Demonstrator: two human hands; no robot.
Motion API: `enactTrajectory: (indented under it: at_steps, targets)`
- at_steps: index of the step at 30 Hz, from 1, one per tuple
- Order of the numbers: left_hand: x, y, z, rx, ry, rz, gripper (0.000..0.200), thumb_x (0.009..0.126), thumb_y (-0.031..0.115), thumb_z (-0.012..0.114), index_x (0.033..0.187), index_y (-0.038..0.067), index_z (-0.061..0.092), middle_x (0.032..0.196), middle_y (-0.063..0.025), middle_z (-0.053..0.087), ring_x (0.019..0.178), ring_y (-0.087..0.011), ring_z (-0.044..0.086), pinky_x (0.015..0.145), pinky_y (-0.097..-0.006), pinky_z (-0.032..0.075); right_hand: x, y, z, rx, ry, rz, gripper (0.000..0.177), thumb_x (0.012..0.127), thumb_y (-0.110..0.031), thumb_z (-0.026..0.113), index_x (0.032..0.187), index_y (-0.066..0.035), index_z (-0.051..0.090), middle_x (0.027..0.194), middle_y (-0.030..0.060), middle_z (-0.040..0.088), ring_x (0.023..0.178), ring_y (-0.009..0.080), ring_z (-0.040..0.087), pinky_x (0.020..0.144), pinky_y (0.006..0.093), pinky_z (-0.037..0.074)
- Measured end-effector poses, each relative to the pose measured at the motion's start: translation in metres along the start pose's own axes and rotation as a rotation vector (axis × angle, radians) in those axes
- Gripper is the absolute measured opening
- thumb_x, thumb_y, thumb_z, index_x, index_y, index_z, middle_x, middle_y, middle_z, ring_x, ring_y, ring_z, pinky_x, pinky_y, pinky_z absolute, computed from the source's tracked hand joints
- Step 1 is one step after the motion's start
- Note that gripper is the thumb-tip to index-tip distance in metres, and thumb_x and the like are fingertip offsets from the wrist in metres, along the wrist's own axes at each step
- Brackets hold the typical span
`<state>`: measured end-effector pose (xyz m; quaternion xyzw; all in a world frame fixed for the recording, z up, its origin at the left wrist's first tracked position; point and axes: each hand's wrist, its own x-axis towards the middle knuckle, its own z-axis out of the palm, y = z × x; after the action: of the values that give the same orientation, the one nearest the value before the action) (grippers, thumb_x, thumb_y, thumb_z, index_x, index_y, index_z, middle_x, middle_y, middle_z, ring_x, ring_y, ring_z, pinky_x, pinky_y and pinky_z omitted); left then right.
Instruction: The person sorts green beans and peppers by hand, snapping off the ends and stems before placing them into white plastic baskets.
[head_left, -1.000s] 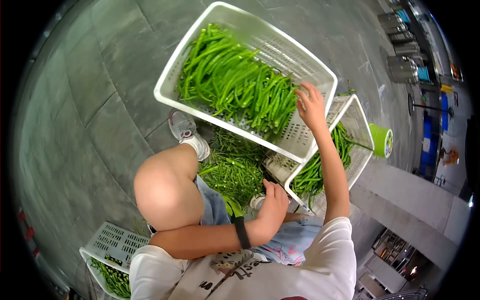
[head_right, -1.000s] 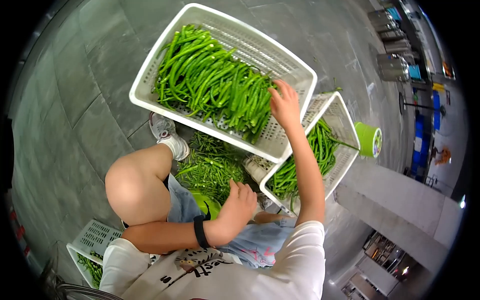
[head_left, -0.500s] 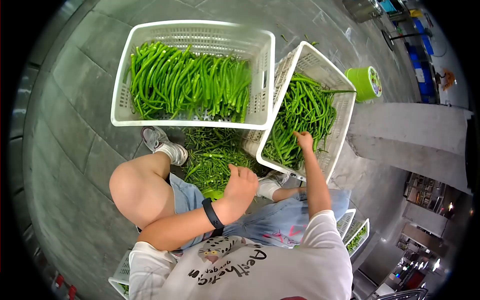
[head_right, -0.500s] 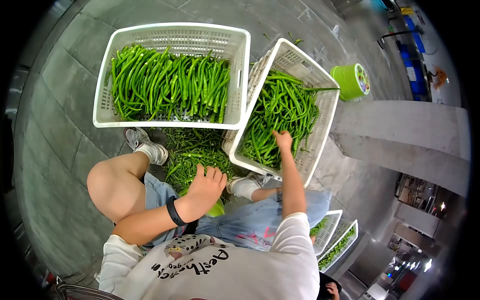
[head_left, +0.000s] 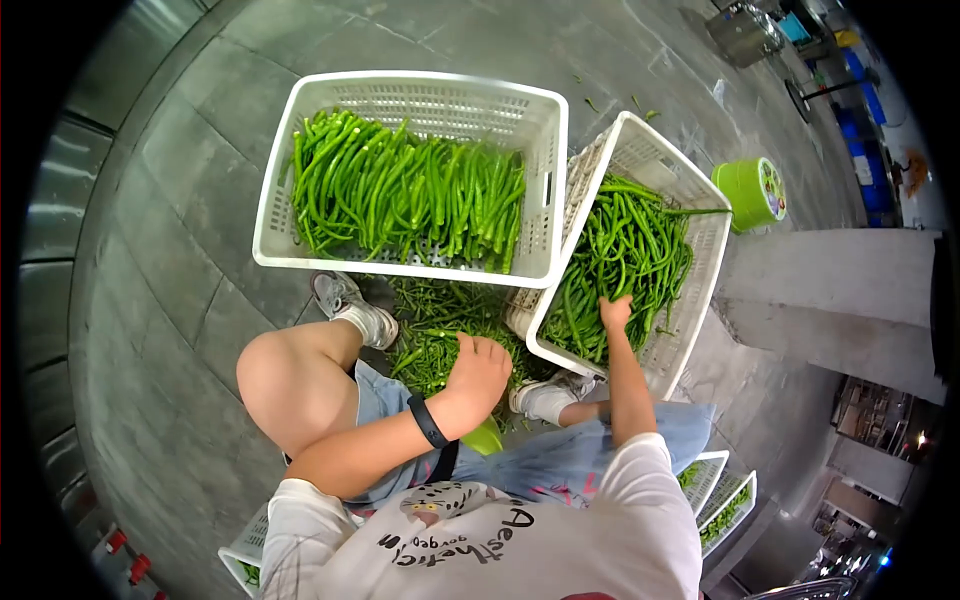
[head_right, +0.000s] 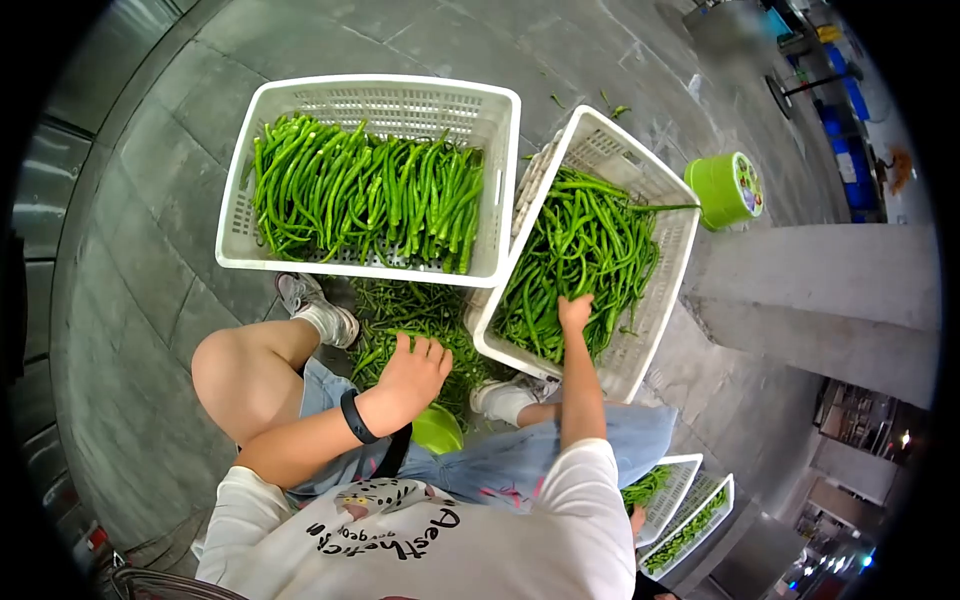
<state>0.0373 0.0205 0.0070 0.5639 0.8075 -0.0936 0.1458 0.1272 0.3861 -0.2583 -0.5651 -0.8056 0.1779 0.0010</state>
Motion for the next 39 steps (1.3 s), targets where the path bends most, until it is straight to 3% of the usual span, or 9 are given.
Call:
enactTrajectory:
  at_steps: [4,9,14,18,20,24,31,34,39]
  targets:
    - [-0.002,0.003,0.0,-0.027,0.065,0.008,0.046,0.08,0.023,0.059,0.121,0.003,0.052,0.108,-0.0128,0.056,0.1,-0.0283,0.052,0.089,-0.0501,0.038,-0.005,0.015,-0.02,0.806,-0.49,0.23,0.014,0.078,-0.005,0.062,0.087,0.004,0.058,0.065,0.0115,0.061,0.057,0.0207,0.058,0.056,0.0329,0.046]
    - [-0.005,-0.003,-0.009,-0.156,0.13,0.061,0.037,0.081,0.032,0.063,0.105,0.004,0.057,0.095,-0.0111,0.059,0.092,-0.0272,0.057,0.08,-0.0427,0.043,-0.026,-0.055,-0.132,1.081,-0.284,0.076,0.024,0.086,-0.017,0.062,0.068,-0.005,0.052,0.053,0.0043,0.05,0.052,0.0177,0.052,0.054,0.0312,0.045]
    - [0.016,0.0,-0.042,-1.21,-0.071,0.257,0.049,0.092,0.042,0.051,0.114,-0.002,0.055,0.105,-0.0204,0.063,0.089,-0.0313,0.064,0.075,-0.0405,0.053,-0.115,-0.134,-0.244,1.466,0.091,-0.395,0.012,0.091,-0.014,0.058,0.092,-0.005,0.051,0.075,0.0034,0.054,0.069,0.0112,0.051,0.07,0.025,0.044]
    - [0.035,0.013,-0.04,-2.712,-0.376,0.02,0.07,0.093,0.057,0.037,0.131,-0.002,0.035,0.115,-0.0184,0.06,0.106,-0.0277,0.059,0.093,-0.0424,0.048,-0.214,-0.177,-0.25,1.205,0.221,-1.044,0.018,0.085,-0.006,0.061,0.087,-0.007,0.043,0.081,0.0049,0.051,0.082,0.0186,0.05,0.084,0.0387,0.043]
    - [0.043,0.005,-0.025,-2.832,-0.207,0.284,0.064,0.093,0.057,0.037,0.125,0.001,0.04,0.116,-0.0174,0.058,0.108,-0.0273,0.058,0.092,-0.0403,0.049,-0.232,-0.18,-0.231,1.007,0.175,-1.503,0.03,0.075,-0.014,0.075,0.082,-0.007,0.047,0.084,0.0066,0.056,0.077,0.0224,0.053,0.081,0.0414,0.046]
    - [0.025,-0.021,-0.05,-2.717,-0.022,0.04,0.033,0.093,0.032,0.055,0.112,0.005,0.054,0.099,-0.0091,0.061,0.098,-0.0244,0.061,0.084,-0.036,0.052,-0.26,-0.182,-0.228,0.401,0.1,-1.738,0.04,0.063,0.0,0.072,0.099,-0.004,0.058,0.11,0.0127,0.056,0.107,0.0317,0.054,0.094,0.0454,0.043]
    - [0.014,-0.045,-0.055,-2.384,0.296,0.068,0.051,0.091,0.013,0.052,0.138,0.012,0.031,0.105,-0.0097,0.058,0.085,-0.0221,0.062,0.076,-0.0338,0.052,-0.261,-0.168,-0.257,0.616,-0.193,-1.403,0.056,0.064,0.016,0.053,0.117,-0.003,0.055,0.116,0.0157,0.05,0.105,0.0308,0.052,0.09,0.0364,0.045]
    - [0.013,-0.036,-0.047,-2.334,0.123,0.145,0.048,0.09,0.012,0.05,0.135,0.008,0.036,0.096,-0.0088,0.058,0.073,-0.0211,0.06,0.069,-0.0319,0.049,-0.248,-0.167,-0.248,1.289,-0.506,-0.734,0.029,0.086,0.004,0.054,0.114,0.0,0.052,0.099,0.0056,0.053,0.082,0.0125,0.052,0.069,0.0247,0.047]
    - [0.017,-0.011,-0.037,-2.065,-0.096,0.247,0.03,0.097,0.021,0.045,0.122,0.004,0.043,0.087,-0.0078,0.059,0.069,-0.0164,0.059,0.061,-0.0283,0.047,-0.211,-0.156,-0.231,1.215,-0.932,-0.495,0.013,0.092,-0.012,0.055,0.102,-0.004,0.054,0.071,-0.0038,0.052,0.057,0.0037,0.042,0.052,0.0188,0.034]
